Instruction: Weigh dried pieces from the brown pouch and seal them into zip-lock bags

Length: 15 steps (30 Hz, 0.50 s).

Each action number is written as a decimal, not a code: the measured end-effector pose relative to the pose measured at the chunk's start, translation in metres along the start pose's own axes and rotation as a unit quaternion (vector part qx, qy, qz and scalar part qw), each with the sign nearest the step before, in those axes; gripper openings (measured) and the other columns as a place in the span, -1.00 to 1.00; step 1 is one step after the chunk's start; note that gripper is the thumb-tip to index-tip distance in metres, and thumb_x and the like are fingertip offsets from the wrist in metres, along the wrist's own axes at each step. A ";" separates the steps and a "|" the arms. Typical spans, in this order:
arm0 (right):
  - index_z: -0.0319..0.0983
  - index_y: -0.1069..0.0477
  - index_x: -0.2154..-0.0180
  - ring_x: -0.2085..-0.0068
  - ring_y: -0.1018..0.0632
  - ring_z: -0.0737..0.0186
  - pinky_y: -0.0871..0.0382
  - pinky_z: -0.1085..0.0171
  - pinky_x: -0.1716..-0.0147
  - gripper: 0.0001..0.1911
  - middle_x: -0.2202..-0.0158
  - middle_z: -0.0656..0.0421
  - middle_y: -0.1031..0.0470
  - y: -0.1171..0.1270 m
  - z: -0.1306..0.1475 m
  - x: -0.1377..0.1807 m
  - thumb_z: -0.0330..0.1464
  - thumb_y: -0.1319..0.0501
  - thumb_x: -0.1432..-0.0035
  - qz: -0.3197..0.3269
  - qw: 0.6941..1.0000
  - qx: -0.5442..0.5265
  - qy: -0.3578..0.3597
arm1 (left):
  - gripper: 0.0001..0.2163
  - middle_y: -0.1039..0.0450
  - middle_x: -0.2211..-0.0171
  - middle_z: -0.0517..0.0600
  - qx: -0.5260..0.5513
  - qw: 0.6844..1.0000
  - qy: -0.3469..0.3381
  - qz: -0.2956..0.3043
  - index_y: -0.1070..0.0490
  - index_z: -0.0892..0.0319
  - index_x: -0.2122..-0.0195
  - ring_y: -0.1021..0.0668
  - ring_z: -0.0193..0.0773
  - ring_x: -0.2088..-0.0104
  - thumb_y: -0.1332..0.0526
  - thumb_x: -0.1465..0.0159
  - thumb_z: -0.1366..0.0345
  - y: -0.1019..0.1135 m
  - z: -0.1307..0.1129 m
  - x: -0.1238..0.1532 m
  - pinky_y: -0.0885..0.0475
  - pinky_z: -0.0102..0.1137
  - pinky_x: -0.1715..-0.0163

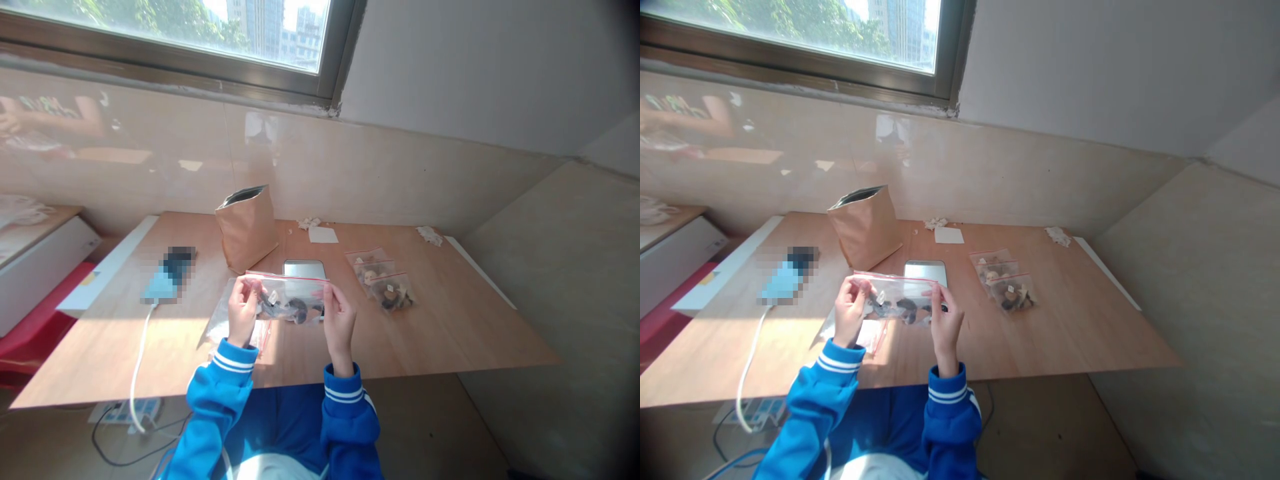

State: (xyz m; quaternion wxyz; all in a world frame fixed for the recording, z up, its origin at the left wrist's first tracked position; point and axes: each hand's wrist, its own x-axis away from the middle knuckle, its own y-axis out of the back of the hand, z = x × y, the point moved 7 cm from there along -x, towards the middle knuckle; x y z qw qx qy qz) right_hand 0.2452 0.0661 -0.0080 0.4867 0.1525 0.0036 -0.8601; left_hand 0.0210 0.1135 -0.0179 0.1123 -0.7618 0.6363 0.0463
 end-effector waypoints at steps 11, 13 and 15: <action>-0.27 -0.47 0.25 0.36 -0.57 0.16 -0.46 0.19 0.31 -0.64 0.34 0.05 -0.60 0.006 -0.013 -0.001 -0.09 -0.17 -0.18 -0.045 0.997 -0.058 -0.033 | -0.70 -0.52 0.43 -0.03 0.062 0.996 0.047 0.052 -0.39 0.21 0.22 -0.56 -0.30 0.45 -0.21 -0.23 0.05 -0.005 0.006 0.002 -0.45 -0.41 0.32; -0.27 -0.47 0.27 0.29 -0.57 0.13 -0.46 0.17 0.25 -0.65 0.30 0.04 -0.60 0.008 -0.011 0.000 -0.10 -0.17 -0.19 -0.047 0.997 -0.057 -0.020 | -0.72 -0.52 0.45 -0.03 0.050 0.997 0.051 0.043 -0.43 0.22 0.25 -0.57 -0.29 0.47 -0.25 -0.20 0.08 -0.001 0.006 0.001 -0.47 -0.40 0.34; -0.26 -0.48 0.29 0.23 -0.57 0.11 -0.44 0.16 0.19 -0.66 0.28 0.03 -0.59 0.009 -0.010 0.000 -0.11 -0.17 -0.19 -0.051 0.997 -0.048 -0.010 | -0.71 -0.54 0.42 -0.01 0.037 0.997 0.061 0.038 -0.47 0.24 0.26 -0.58 -0.25 0.44 -0.28 -0.17 0.09 0.002 0.006 0.000 -0.48 -0.38 0.35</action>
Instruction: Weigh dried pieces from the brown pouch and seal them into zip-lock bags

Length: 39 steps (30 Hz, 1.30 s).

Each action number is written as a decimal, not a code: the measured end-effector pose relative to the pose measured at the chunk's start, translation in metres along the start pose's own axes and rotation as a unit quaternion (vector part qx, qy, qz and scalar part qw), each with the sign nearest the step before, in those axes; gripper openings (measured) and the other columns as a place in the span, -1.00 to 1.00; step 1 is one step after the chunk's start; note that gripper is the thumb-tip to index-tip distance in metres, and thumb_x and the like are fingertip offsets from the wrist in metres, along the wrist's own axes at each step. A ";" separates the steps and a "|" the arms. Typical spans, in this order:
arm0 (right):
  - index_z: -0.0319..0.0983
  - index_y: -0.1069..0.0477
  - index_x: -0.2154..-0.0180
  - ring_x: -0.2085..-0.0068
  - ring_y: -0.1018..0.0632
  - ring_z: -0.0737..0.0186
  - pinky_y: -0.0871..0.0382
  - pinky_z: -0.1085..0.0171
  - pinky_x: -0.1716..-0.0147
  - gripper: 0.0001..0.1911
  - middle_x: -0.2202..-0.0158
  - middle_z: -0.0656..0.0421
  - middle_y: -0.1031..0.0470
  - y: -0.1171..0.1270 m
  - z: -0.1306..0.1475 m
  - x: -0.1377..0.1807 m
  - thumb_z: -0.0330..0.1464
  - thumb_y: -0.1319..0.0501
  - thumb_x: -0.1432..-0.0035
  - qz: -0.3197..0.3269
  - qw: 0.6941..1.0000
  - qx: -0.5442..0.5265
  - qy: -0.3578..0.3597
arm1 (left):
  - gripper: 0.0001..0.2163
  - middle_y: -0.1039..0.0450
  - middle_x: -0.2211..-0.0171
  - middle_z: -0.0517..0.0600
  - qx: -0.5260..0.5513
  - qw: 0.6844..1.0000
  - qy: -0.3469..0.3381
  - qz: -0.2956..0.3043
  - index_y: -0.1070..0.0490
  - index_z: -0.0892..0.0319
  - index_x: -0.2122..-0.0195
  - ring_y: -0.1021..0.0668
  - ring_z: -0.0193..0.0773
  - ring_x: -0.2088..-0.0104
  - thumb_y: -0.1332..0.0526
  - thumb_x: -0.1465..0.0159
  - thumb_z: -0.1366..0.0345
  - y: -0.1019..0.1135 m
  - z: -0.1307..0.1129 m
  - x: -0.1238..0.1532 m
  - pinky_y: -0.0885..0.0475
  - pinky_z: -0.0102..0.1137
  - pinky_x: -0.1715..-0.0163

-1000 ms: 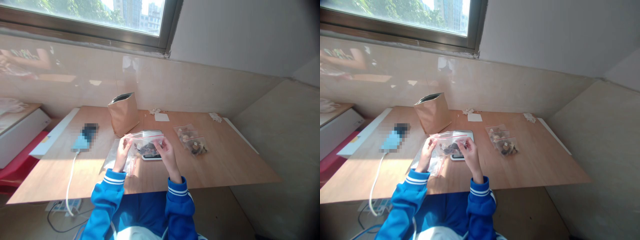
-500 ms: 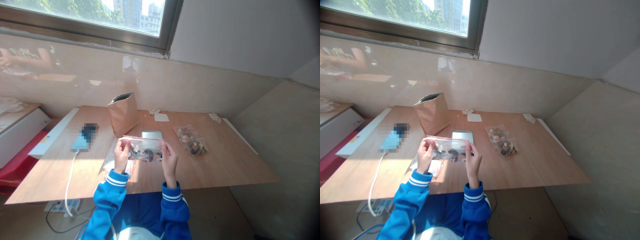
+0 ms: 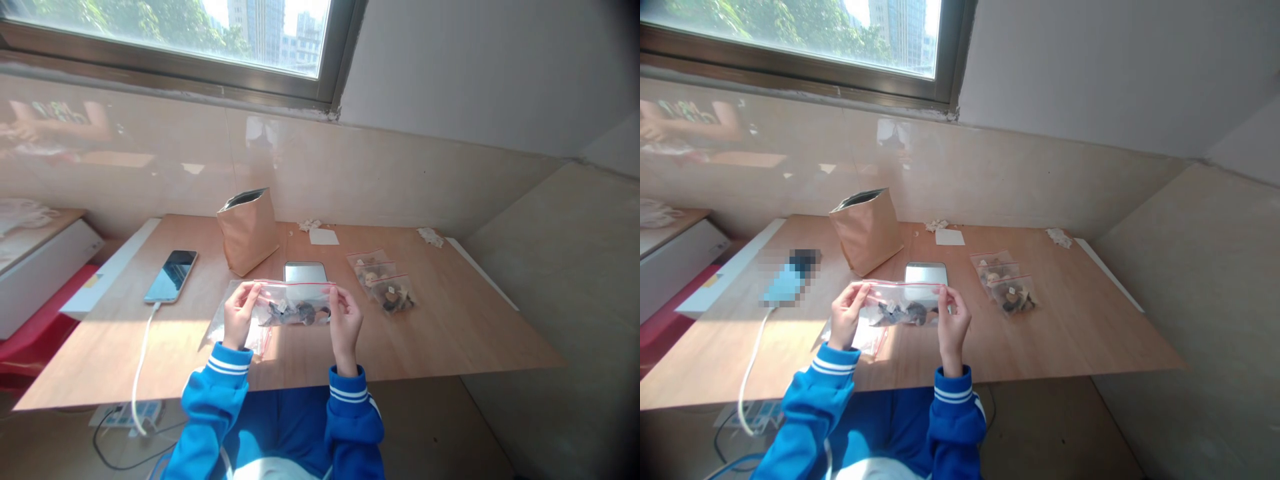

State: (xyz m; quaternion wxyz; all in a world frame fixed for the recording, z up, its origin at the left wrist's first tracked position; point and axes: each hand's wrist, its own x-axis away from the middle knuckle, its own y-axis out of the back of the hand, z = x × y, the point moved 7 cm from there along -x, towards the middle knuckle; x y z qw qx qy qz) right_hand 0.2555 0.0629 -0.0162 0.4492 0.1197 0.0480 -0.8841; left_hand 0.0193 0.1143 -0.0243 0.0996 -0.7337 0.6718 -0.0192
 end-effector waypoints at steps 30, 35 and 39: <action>-0.25 -0.45 0.35 0.28 -0.58 0.14 -0.48 0.24 0.38 -0.67 0.32 0.08 -0.59 -0.003 -0.011 -0.003 -0.11 -0.30 -0.03 0.054 0.991 -0.091 -0.083 | -0.77 -0.58 0.42 0.00 0.016 1.000 0.005 0.018 -0.49 0.22 0.36 -0.63 -0.22 0.41 -0.38 -0.06 0.18 -0.007 0.001 0.006 -0.53 -0.36 0.32; -0.26 -0.48 0.35 0.24 -0.60 0.10 -0.48 0.15 0.21 -0.68 0.31 0.05 -0.61 0.001 -0.011 -0.003 -0.13 -0.34 0.01 0.011 0.994 -0.083 -0.073 | -0.79 -0.54 0.48 -0.02 0.009 1.000 -0.012 0.020 -0.46 0.23 0.37 -0.58 -0.29 0.46 -0.36 -0.09 0.19 -0.008 -0.003 0.007 -0.49 -0.40 0.35; -0.24 -0.45 0.36 0.20 -0.61 0.08 -0.47 0.09 0.13 -0.70 0.29 0.05 -0.61 -0.003 -0.004 -0.002 -0.13 -0.33 -0.01 0.034 0.992 -0.104 -0.070 | -0.79 -0.51 0.51 -0.06 0.009 1.000 -0.020 0.007 -0.43 0.21 0.36 -0.54 -0.33 0.50 -0.35 -0.10 0.19 -0.007 -0.007 0.006 -0.46 -0.43 0.40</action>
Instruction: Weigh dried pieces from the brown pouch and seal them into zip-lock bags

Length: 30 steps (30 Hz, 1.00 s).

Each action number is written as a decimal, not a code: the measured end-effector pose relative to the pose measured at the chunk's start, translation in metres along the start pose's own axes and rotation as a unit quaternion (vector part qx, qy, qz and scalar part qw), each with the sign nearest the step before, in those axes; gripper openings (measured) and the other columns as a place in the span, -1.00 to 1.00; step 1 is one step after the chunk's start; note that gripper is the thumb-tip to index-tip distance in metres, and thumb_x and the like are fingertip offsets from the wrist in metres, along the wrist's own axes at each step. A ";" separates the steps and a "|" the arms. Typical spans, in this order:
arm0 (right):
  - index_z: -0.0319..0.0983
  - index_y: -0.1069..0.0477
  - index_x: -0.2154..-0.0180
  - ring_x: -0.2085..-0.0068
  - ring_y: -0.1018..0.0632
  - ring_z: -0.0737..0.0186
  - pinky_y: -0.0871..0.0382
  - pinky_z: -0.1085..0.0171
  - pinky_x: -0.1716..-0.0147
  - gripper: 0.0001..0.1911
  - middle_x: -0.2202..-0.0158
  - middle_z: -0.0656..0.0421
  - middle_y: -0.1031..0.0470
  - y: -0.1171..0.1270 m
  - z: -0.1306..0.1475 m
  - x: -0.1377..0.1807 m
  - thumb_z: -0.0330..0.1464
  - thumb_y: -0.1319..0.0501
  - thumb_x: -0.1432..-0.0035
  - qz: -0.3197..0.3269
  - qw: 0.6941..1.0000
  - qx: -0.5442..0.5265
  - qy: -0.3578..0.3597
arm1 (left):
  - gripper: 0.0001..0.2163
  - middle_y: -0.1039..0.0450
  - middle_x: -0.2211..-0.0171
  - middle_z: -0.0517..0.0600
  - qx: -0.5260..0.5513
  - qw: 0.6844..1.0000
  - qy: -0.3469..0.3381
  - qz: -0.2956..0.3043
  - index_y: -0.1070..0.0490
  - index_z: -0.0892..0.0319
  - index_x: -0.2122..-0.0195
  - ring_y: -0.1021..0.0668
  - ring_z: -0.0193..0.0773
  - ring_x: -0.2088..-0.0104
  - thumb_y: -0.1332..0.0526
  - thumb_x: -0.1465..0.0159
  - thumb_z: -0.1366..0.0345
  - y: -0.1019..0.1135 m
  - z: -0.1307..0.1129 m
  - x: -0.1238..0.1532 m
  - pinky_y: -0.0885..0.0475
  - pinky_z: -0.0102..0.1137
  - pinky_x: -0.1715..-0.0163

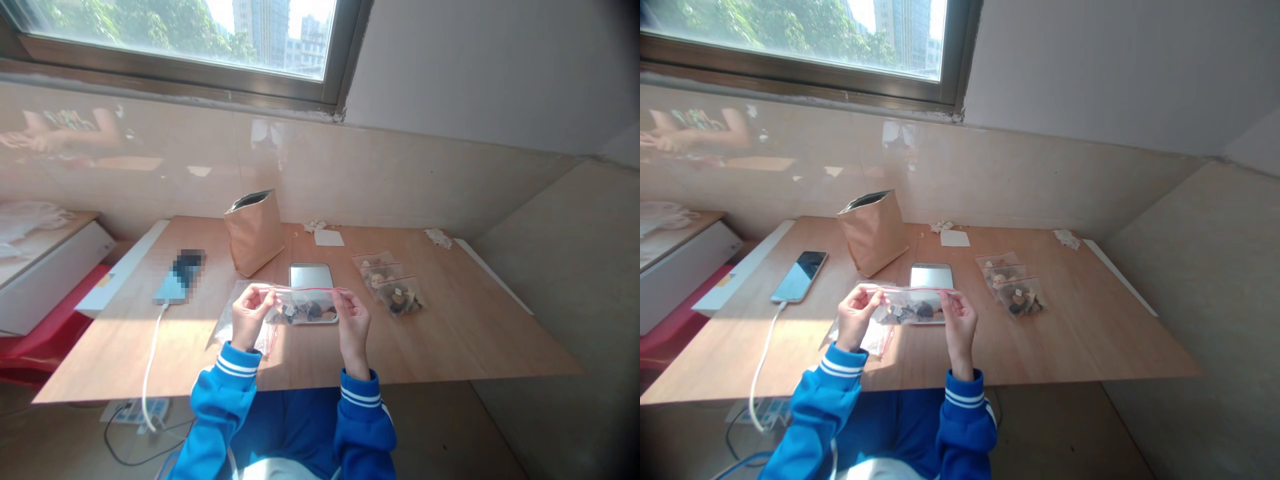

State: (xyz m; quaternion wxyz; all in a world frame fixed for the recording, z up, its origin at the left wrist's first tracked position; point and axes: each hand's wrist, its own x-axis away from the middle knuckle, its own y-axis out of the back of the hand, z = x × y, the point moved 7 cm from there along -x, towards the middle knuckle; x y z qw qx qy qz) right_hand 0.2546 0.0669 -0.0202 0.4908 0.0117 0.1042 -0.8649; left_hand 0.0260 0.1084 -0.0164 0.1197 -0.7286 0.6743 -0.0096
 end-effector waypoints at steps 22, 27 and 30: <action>-0.20 -0.50 0.29 0.03 -0.56 0.06 -0.41 0.09 0.00 -0.75 0.09 0.04 -0.59 -0.031 0.003 0.009 -0.15 -0.25 -0.15 0.126 0.991 0.042 0.015 | -0.77 -0.47 0.43 -0.06 -0.035 0.999 0.003 0.020 -0.47 0.22 0.39 -0.51 -0.34 0.39 -0.36 -0.09 0.15 0.009 0.000 -0.003 -0.40 -0.46 0.32; -0.23 -0.47 0.38 0.20 -0.58 0.11 -0.45 0.18 0.20 -0.73 0.28 0.07 -0.61 -0.025 -0.002 0.008 -0.14 -0.25 -0.13 0.051 0.995 0.075 0.039 | -0.78 -0.48 0.41 -0.03 -0.049 0.999 -0.009 -0.013 -0.46 0.21 0.40 -0.52 -0.30 0.34 -0.36 -0.09 0.15 0.006 -0.004 -0.001 -0.41 -0.43 0.25; -0.24 -0.47 0.40 0.33 -0.56 0.16 -0.44 0.22 0.30 -0.70 0.41 0.12 -0.56 -0.022 -0.003 0.008 -0.11 -0.29 -0.07 0.029 0.996 0.073 0.037 | -0.77 -0.48 0.42 -0.03 -0.035 0.999 -0.013 -0.011 -0.47 0.22 0.40 -0.52 -0.29 0.34 -0.35 -0.10 0.15 0.004 -0.005 -0.001 -0.41 -0.42 0.25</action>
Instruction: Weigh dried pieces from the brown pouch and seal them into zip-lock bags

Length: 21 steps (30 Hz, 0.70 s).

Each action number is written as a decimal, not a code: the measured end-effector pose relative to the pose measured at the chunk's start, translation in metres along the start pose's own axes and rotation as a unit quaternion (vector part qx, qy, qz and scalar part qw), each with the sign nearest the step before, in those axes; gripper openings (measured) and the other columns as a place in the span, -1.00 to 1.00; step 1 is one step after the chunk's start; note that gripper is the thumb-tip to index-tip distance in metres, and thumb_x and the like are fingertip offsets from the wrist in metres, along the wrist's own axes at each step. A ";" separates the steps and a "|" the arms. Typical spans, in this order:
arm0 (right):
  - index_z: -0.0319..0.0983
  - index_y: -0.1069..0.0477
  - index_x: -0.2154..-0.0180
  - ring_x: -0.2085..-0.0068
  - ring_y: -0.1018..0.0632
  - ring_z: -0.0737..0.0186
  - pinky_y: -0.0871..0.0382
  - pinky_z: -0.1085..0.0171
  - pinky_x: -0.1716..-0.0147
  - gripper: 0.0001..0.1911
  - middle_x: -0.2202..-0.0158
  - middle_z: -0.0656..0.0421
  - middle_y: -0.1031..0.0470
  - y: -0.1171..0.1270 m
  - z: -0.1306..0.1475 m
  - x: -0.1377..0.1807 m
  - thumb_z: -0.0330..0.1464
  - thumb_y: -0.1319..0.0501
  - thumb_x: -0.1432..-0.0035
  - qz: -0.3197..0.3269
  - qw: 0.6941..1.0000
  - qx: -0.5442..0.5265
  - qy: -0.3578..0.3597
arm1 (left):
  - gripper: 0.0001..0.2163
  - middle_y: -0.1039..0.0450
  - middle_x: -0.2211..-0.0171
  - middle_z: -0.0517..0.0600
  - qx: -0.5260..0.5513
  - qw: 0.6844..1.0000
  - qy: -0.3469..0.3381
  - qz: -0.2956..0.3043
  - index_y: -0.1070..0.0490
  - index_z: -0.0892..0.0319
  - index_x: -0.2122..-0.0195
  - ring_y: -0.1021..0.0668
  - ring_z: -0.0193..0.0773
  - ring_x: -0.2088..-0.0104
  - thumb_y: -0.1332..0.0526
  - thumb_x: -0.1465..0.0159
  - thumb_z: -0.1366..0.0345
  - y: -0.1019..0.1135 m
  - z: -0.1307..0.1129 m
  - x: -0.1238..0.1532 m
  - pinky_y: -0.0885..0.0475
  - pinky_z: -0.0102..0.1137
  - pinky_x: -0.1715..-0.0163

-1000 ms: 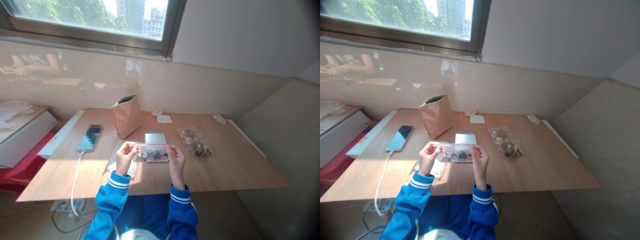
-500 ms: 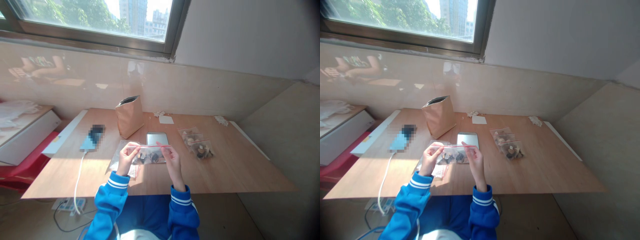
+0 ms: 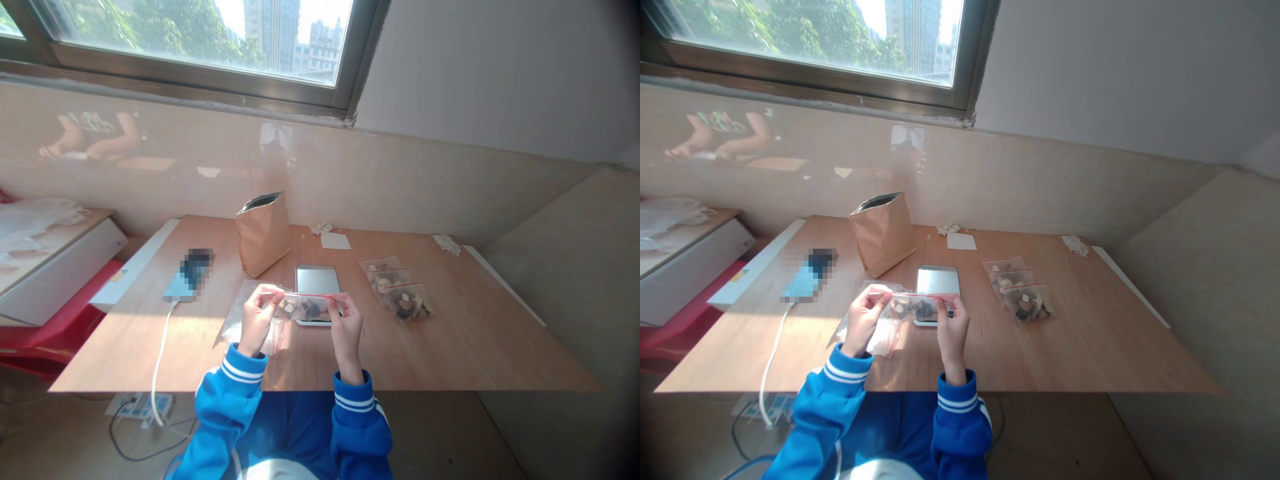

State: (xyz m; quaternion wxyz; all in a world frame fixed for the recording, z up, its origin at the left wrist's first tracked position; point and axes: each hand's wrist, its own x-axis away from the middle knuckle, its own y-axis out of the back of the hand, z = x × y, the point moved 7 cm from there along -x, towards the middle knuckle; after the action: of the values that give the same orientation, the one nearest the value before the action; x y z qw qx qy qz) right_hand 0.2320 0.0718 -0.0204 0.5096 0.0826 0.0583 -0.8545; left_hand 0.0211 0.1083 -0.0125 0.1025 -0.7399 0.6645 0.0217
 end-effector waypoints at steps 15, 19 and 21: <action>-0.20 -0.53 0.30 0.24 -0.56 0.21 -0.46 0.22 0.19 -0.78 0.32 0.15 -0.57 -0.018 0.000 0.004 -0.19 -0.31 -0.08 0.095 0.993 -0.068 -0.024 | -0.79 -0.48 0.23 -0.01 0.122 0.989 0.049 0.062 -0.53 0.19 0.28 -0.52 -0.31 0.24 -0.38 -0.09 0.23 -0.001 0.016 0.000 -0.43 -0.45 0.22; -0.20 -0.52 0.29 0.23 -0.56 0.21 -0.46 0.22 0.18 -0.80 0.30 0.15 -0.57 -0.016 0.000 0.004 -0.20 -0.30 -0.10 0.093 0.994 -0.064 -0.011 | -0.79 -0.50 0.24 0.01 0.104 0.990 0.060 0.077 -0.54 0.21 0.30 -0.53 -0.27 0.24 -0.37 -0.09 0.21 -0.004 0.017 0.000 -0.44 -0.41 0.22; -0.19 -0.52 0.27 0.21 -0.57 0.20 -0.46 0.21 0.16 -0.78 0.26 0.14 -0.57 -0.017 -0.001 0.004 -0.20 -0.30 -0.09 0.089 0.993 -0.070 -0.014 | -0.81 -0.50 0.30 0.01 0.092 0.992 0.046 0.073 -0.54 0.22 0.36 -0.53 -0.26 0.24 -0.37 -0.09 0.21 -0.004 0.014 0.000 -0.44 -0.41 0.22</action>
State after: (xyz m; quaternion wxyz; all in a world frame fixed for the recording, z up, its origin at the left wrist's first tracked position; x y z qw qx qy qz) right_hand 0.2156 0.0762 -0.0215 0.5887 0.0395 0.1031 -0.8008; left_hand 0.0263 0.1115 -0.0256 0.1380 -0.6769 0.7200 -0.0663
